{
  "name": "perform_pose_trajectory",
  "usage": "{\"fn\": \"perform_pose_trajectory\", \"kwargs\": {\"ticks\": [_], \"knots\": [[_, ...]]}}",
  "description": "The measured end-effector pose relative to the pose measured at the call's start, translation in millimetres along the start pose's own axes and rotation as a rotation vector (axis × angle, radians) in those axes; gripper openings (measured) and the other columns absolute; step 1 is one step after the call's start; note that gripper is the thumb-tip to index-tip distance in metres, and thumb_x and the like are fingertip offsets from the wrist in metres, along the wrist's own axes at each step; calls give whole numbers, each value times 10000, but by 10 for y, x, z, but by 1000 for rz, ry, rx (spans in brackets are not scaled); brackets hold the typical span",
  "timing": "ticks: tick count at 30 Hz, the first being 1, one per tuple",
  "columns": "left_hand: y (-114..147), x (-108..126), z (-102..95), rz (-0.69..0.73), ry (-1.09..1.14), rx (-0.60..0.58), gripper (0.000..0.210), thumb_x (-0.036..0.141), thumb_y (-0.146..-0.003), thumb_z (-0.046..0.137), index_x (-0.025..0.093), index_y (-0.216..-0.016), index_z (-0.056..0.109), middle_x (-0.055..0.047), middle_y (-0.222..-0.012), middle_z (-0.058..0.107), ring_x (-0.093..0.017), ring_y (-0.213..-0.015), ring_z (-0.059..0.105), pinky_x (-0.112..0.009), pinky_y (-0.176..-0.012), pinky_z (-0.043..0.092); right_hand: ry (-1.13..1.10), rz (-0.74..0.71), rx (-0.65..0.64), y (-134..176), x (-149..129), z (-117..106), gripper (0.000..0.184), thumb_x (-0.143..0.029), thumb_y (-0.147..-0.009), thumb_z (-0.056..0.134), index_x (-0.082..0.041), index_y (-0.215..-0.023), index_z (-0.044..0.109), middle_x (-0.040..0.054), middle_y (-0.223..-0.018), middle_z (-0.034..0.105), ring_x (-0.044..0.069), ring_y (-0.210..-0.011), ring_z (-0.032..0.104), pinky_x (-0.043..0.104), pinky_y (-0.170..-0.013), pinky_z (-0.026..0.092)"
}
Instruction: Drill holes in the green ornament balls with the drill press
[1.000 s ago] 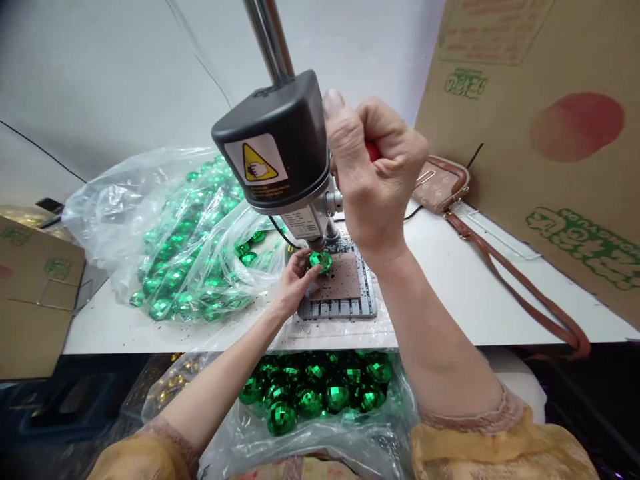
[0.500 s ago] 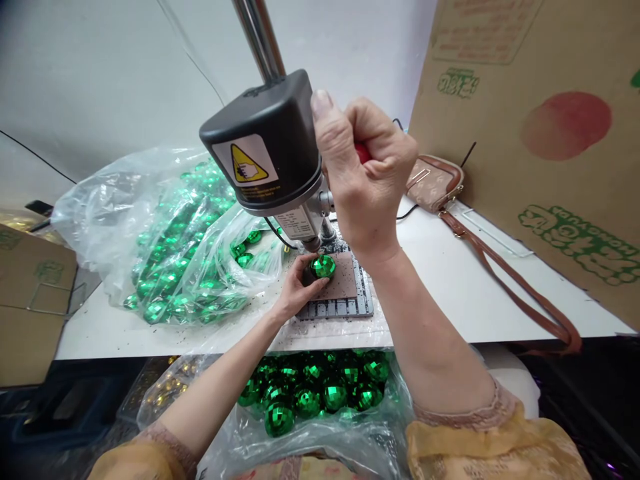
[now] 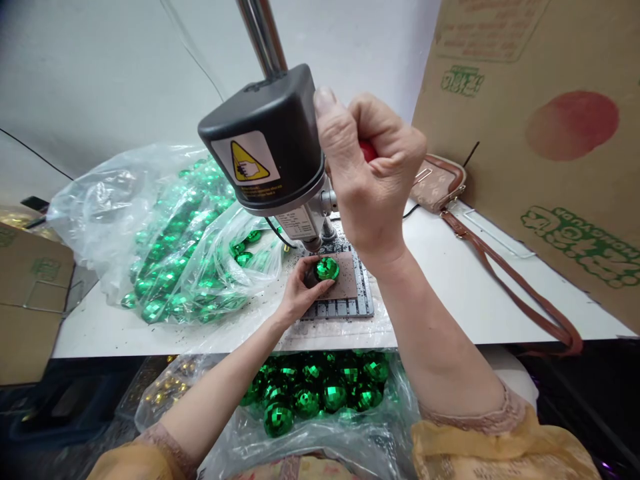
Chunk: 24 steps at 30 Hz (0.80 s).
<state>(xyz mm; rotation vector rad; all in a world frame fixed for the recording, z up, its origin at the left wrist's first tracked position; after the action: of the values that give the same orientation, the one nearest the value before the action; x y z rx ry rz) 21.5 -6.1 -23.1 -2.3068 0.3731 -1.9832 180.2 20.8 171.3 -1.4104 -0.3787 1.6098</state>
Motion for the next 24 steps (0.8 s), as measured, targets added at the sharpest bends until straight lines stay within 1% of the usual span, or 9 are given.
{"fn": "perform_pose_trajectory", "kwargs": {"ticks": [3,5,8,10,12,14,16,20,24], "knots": [[6,-10,-7,10,0,-11,558,432,-747,838,206,-1192,587,-90,-1133,690,-234,-1039,666,-374,-931,525,8,-17,-5,0,-8,-8,504,-543,-897,556,-216,-620,290,-27,-582,280,70,-530,364,266,-476,349],[3,-9,-8,15,-7,-7,553,426,-751,836,203,-1193,589,-92,-1140,687,-234,-1043,662,-374,-936,520,-35,-44,3,17,-23,-4,483,-450,-909,577,-210,-604,288,-40,-553,282,57,-489,318,266,-470,322],[1,-7,-2,9,-9,-3,541,412,-752,836,202,-1187,593,-90,-1151,680,-233,-1059,651,-371,-950,508,-122,-90,58,101,-44,-4,469,-303,-909,570,-202,-564,269,-51,-502,262,55,-433,256,280,-448,240],[2,-12,5,2,8,-2,544,406,-749,840,202,-1187,590,-90,-1159,674,-232,-1068,646,-370,-961,503,-109,-100,113,191,-44,-17,494,-317,-903,568,-207,-542,249,-46,-475,241,73,-417,242,298,-438,205],[5,-23,11,-2,32,-5,552,404,-746,842,201,-1190,585,-91,-1165,671,-232,-1073,644,-370,-967,502,-68,-111,167,287,-35,-41,531,-379,-896,579,-212,-525,239,-41,-461,226,85,-410,245,312,-443,219],[8,-34,14,-1,46,-7,557,401,-747,843,202,-1197,582,-94,-1178,666,-233,-1082,642,-370,-973,501,-49,-119,190,366,-22,-62,552,-398,-899,578,-203,-516,231,-38,-467,228,80,-414,264,313,-465,258],[11,-43,16,6,44,-10,551,393,-755,839,206,-1204,580,-94,-1190,662,-232,-1091,638,-370,-980,497,-84,-142,188,414,-8,-76,554,-348,-902,573,-182,-520,208,-39,-471,236,65,-418,273,300,-473,258],[16,-55,14,23,32,-7,541,391,-765,833,210,-1208,580,-89,-1200,656,-231,-1111,628,-368,-998,489,-170,-243,173,436,47,-94,530,-200,-879,566,-170,-541,158,-46,-463,214,46,-411,254,282,-446,202],[13,-84,6,12,44,-25,550,393,-763,837,217,-1217,580,-88,-1229,642,-232,-1124,620,-369,-1008,482,-202,-330,129,439,134,-130,531,-193,-878,581,-186,-577,143,-55,-482,197,32,-411,269,261,-424,239]]}}
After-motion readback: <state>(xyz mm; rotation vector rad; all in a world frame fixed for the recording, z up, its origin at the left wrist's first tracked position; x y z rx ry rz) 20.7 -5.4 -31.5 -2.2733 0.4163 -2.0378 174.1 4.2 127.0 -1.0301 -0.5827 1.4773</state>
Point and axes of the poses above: each hand's wrist, its own y-axis away from the middle knuckle, its own z-axis out of the palm, x = y × z, the point moved 1 cm from there along -y, towards the middle knuckle
